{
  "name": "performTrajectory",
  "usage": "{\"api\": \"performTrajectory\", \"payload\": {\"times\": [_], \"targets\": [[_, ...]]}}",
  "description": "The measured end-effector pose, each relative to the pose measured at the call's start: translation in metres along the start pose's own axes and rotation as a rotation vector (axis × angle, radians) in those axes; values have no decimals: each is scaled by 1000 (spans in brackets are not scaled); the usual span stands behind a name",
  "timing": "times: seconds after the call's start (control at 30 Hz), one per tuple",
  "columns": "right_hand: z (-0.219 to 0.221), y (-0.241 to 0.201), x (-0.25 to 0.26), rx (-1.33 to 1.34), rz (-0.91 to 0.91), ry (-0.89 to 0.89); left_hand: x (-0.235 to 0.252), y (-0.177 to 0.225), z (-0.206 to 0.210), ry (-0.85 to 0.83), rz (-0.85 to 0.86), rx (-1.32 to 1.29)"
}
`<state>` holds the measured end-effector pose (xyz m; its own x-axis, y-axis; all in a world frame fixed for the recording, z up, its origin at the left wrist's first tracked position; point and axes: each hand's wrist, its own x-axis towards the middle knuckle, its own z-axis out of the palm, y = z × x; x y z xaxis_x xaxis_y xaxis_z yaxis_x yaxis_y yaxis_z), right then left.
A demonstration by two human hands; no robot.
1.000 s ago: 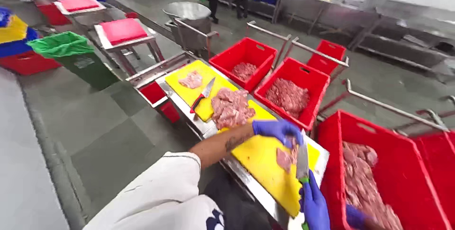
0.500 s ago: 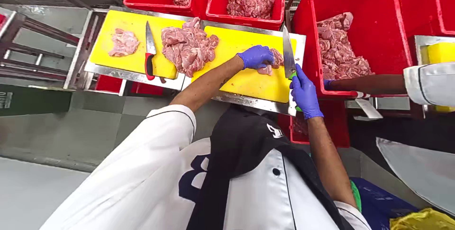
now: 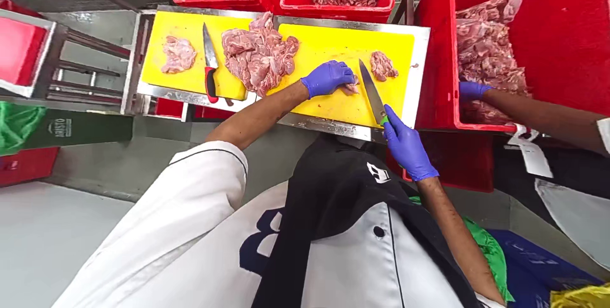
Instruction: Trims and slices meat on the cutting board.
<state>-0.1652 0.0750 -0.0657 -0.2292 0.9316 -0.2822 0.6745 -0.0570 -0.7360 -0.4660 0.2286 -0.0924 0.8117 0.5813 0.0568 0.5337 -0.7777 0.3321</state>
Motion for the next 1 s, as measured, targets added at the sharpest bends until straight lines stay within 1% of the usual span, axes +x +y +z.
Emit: {"api": "performTrajectory", "payload": {"times": [0.07,0.13,0.23,0.3,0.37,0.43,0.53,0.63,0.7,0.77,0.87,0.93,1.0], "targets": [[7,-2,-1,-15,-25,-7,-8,1,5,99,-30,-4],[8,-2,-2,-49,-44,-31,-13,9,9,213,-149,-49],[6,-1,-7,-86,-72,-77,-20,23,22,402,-357,-235],[5,1,-15,-97,-62,-117,-24,31,36,470,-424,-404],[6,-3,-13,-102,-53,-122,-25,33,39,519,-437,-501],[11,-5,3,-90,-76,-104,-22,33,36,510,-457,-469],[22,-11,40,-81,-127,-80,-18,32,35,453,-517,-408],[24,-23,86,-98,-130,-97,-11,26,27,376,-517,-374],[30,-22,99,-64,-129,-100,-10,27,25,349,-519,-382],[32,-15,91,-23,-118,-100,-8,27,23,340,-530,-391],[24,6,38,-12,-64,-133,-9,30,26,360,-566,-378],[12,14,7,-37,-29,-156,-9,25,22,356,-671,-314],[0,11,-7,-138,-8,-170,-11,23,13,313,-785,-242]]}}
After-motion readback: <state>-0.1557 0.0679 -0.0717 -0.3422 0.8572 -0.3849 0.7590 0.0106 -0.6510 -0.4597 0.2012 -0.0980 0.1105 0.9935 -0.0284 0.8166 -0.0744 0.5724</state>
